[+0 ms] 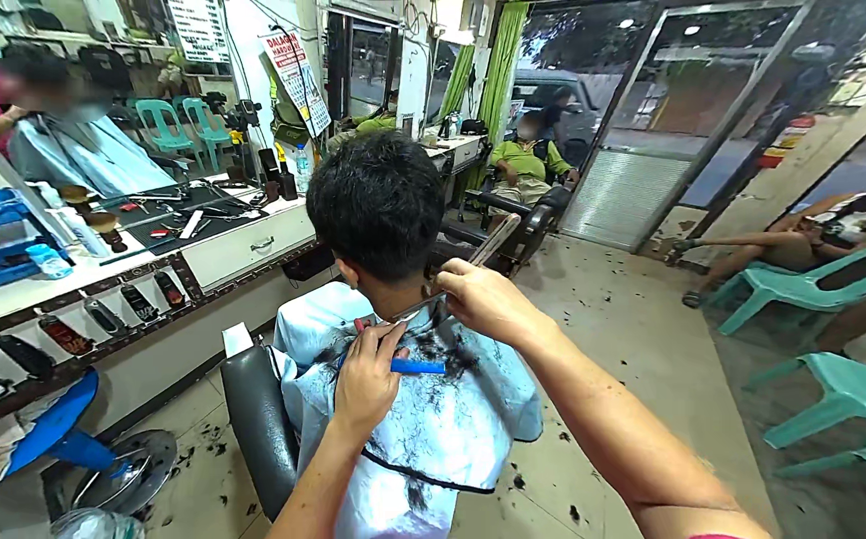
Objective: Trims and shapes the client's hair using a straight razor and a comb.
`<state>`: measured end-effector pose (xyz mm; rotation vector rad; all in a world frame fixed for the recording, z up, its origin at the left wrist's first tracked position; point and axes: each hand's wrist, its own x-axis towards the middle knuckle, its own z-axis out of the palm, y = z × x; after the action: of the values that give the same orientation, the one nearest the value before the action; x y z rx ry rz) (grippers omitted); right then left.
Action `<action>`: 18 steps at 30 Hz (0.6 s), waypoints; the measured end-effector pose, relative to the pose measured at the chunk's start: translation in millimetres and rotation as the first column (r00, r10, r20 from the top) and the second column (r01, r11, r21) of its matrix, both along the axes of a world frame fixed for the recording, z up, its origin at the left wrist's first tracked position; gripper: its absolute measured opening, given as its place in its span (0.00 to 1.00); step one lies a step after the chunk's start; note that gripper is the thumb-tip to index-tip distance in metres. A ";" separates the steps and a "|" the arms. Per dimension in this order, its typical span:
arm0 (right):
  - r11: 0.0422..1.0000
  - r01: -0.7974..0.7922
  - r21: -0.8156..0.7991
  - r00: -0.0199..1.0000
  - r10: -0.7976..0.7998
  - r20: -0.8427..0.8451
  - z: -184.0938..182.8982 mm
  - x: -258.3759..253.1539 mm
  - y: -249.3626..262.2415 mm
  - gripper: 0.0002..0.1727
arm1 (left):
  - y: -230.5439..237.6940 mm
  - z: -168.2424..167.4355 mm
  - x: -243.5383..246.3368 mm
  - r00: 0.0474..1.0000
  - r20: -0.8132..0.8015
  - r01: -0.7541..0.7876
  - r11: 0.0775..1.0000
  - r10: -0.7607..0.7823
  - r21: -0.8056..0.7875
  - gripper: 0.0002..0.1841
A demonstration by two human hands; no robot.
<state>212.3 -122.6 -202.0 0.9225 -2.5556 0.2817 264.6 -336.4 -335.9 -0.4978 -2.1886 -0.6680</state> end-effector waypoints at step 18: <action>0.778 -0.511 -0.365 0.833 0.553 0.011 -26.3 -115.4 56.7 0.11 | 32.0 29.0 5.9 0.973 0.076 -0.219 0.976 0.218 0.016 0.22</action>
<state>96.9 -65.8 -228.2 1.5029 -2.1697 0.9489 270.4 -304.4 -306.9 -0.2172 -2.2605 -0.6006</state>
